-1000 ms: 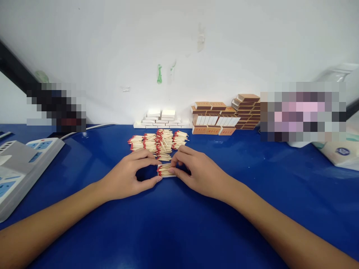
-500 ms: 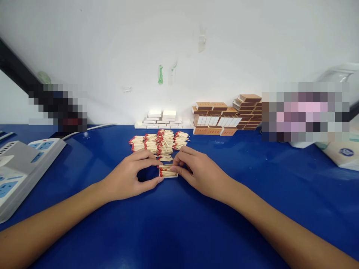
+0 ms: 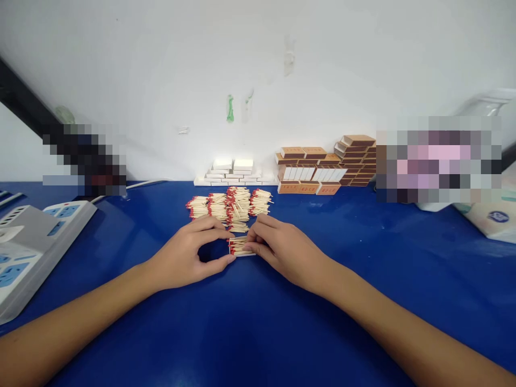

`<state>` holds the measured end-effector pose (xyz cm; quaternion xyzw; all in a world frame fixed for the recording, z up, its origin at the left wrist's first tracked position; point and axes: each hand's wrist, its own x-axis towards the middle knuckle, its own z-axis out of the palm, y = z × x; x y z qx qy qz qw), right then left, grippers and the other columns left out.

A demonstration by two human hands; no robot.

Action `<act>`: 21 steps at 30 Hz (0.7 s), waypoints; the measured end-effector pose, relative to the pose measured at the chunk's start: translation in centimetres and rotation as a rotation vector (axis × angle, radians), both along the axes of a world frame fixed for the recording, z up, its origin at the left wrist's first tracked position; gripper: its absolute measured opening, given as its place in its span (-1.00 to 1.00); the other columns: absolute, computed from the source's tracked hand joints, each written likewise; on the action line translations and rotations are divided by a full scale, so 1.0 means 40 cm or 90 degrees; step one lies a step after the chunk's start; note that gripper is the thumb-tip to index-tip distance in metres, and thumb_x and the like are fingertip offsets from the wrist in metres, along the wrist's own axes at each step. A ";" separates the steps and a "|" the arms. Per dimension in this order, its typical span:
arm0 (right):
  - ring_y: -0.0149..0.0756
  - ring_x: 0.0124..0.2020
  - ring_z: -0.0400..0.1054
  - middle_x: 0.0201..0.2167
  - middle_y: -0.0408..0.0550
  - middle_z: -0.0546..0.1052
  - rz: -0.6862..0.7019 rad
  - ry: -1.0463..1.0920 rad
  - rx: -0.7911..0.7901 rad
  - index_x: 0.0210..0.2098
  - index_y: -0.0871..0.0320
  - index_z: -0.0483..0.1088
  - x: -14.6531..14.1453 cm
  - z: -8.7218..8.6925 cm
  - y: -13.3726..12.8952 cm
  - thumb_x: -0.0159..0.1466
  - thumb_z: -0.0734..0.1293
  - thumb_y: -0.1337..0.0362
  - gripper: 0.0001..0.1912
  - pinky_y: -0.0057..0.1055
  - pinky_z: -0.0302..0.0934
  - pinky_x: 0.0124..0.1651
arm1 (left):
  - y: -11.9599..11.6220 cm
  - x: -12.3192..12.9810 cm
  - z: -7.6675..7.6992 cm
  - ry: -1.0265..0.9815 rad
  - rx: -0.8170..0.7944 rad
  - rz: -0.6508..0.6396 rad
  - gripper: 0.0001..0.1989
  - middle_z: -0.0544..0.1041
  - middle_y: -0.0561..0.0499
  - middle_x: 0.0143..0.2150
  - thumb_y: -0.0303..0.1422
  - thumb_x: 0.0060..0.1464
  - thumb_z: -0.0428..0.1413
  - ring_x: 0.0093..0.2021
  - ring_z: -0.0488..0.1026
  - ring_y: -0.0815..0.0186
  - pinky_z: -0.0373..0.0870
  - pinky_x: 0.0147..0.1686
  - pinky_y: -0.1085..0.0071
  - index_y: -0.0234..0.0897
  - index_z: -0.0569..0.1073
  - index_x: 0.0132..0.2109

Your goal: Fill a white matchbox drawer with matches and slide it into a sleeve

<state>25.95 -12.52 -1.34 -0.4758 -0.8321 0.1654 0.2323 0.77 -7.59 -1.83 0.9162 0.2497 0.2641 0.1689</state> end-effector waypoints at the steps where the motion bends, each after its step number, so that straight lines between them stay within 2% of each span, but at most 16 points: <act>1: -0.31 -0.26 0.41 -0.21 -0.07 0.49 0.001 -0.003 0.002 -0.21 0.12 0.43 0.000 0.002 -0.001 0.48 0.33 0.32 -0.91 -0.39 0.24 -0.23 | 0.000 0.000 0.000 -0.001 -0.002 0.000 -0.75 0.56 -0.10 -0.14 -0.22 0.26 0.24 -0.13 0.53 0.17 0.51 -0.09 0.20 -0.28 0.60 -0.02; 7: -0.33 -0.32 0.40 -0.22 -0.08 0.49 0.008 -0.033 0.014 -0.19 0.11 0.44 0.008 0.022 -0.008 0.46 0.35 0.28 -0.93 -0.41 0.22 -0.29 | 0.002 -0.002 0.001 -0.005 -0.004 -0.007 -0.71 0.56 -0.10 -0.14 -0.21 0.25 0.26 -0.11 0.53 0.16 0.51 -0.07 0.18 -0.31 0.61 0.00; 10: -0.33 -0.32 0.41 -0.22 -0.07 0.49 0.020 -0.034 0.027 -0.23 0.12 0.43 0.009 0.021 -0.010 0.49 0.31 0.30 -0.88 -0.41 0.24 -0.29 | 0.002 -0.001 -0.001 -0.007 0.003 -0.011 -0.71 0.56 -0.10 -0.13 -0.22 0.26 0.26 -0.12 0.52 0.17 0.51 -0.07 0.19 -0.30 0.60 0.01; 17: -0.31 -0.33 0.44 -0.21 -0.06 0.51 0.003 -0.047 0.071 -0.21 0.12 0.42 0.004 0.018 -0.012 0.47 0.32 0.32 -0.91 -0.38 0.29 -0.28 | -0.001 0.001 -0.001 -0.013 0.013 -0.009 -0.73 0.55 -0.07 -0.15 -0.23 0.25 0.26 -0.14 0.53 0.19 0.50 -0.11 0.22 -0.32 0.60 -0.02; 21: -0.31 -0.33 0.45 -0.22 -0.05 0.51 0.025 -0.045 0.093 -0.21 0.13 0.42 0.005 0.022 -0.018 0.48 0.29 0.33 -0.89 -0.39 0.30 -0.29 | 0.001 -0.001 -0.003 -0.011 0.015 -0.009 -0.73 0.55 -0.08 -0.14 -0.23 0.25 0.26 -0.13 0.53 0.18 0.51 -0.11 0.22 -0.30 0.60 -0.01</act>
